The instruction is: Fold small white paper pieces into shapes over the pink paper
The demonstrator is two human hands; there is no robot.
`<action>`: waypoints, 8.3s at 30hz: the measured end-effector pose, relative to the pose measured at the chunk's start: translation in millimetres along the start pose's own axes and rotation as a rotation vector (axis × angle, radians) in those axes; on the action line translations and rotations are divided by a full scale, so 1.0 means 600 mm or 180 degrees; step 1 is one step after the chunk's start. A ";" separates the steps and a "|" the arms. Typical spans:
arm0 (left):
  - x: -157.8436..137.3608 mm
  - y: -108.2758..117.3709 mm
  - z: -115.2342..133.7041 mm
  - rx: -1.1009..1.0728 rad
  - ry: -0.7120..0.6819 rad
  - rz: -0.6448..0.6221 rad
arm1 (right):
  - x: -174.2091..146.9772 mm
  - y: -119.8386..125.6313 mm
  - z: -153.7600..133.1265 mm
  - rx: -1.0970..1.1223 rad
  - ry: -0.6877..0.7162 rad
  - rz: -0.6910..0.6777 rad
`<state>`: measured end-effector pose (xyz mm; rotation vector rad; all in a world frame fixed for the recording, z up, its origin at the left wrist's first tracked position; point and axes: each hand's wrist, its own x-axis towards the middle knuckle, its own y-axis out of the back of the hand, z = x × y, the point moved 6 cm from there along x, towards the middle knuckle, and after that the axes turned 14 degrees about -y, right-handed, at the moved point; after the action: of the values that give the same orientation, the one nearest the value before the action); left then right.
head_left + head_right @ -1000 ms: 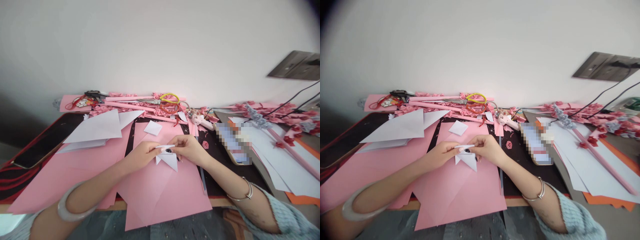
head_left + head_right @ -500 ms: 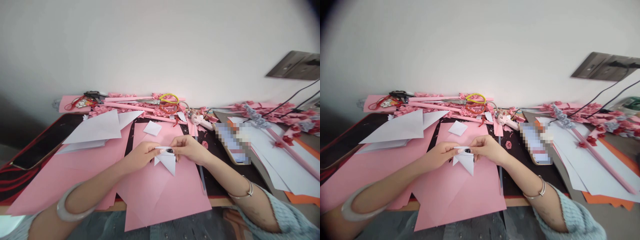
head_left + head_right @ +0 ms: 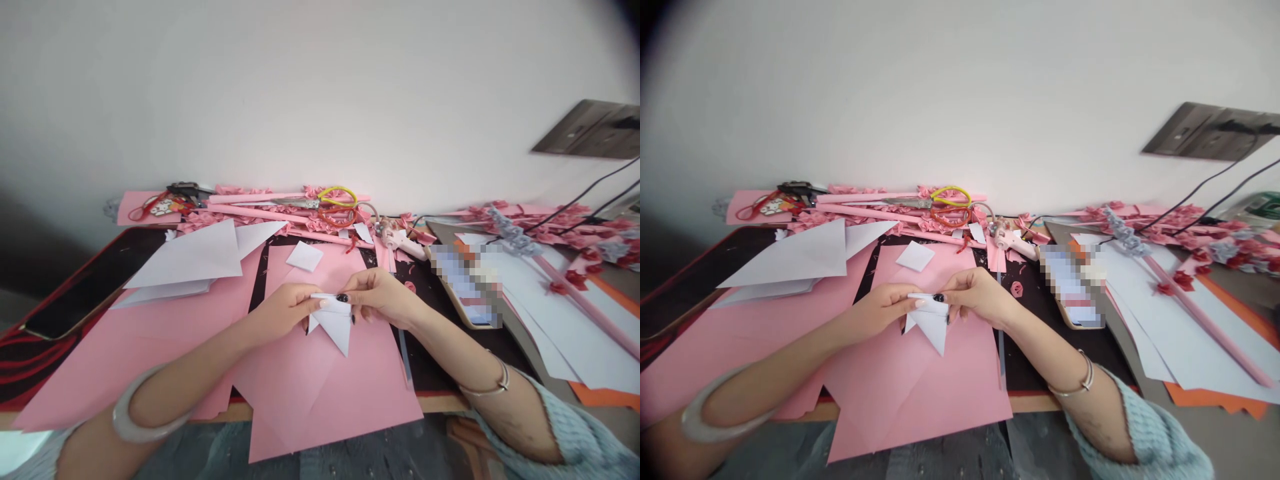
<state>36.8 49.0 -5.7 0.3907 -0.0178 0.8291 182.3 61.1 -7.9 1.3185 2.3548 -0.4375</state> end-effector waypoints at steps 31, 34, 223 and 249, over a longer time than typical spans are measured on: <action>0.000 0.001 0.007 -0.0041 -0.0124 0.0098 | -0.025 -0.009 -0.028 -0.0759 0.0872 0.0729; -0.001 0.000 0.006 -0.0028 -0.0133 0.0050 | -0.022 -0.007 -0.025 -0.0755 0.0861 0.0722; 0.003 0.027 0.007 -0.0490 0.0352 0.0852 | -0.020 -0.006 -0.033 -0.0793 0.1099 0.0787; -0.008 0.037 0.017 -0.0397 -0.0317 0.1462 | -0.043 -0.006 -0.044 -0.1749 0.1870 0.1780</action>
<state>18.9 55.5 10.4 0.3132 -0.2586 1.2539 186.3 52.4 28.2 1.8664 2.1073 0.8001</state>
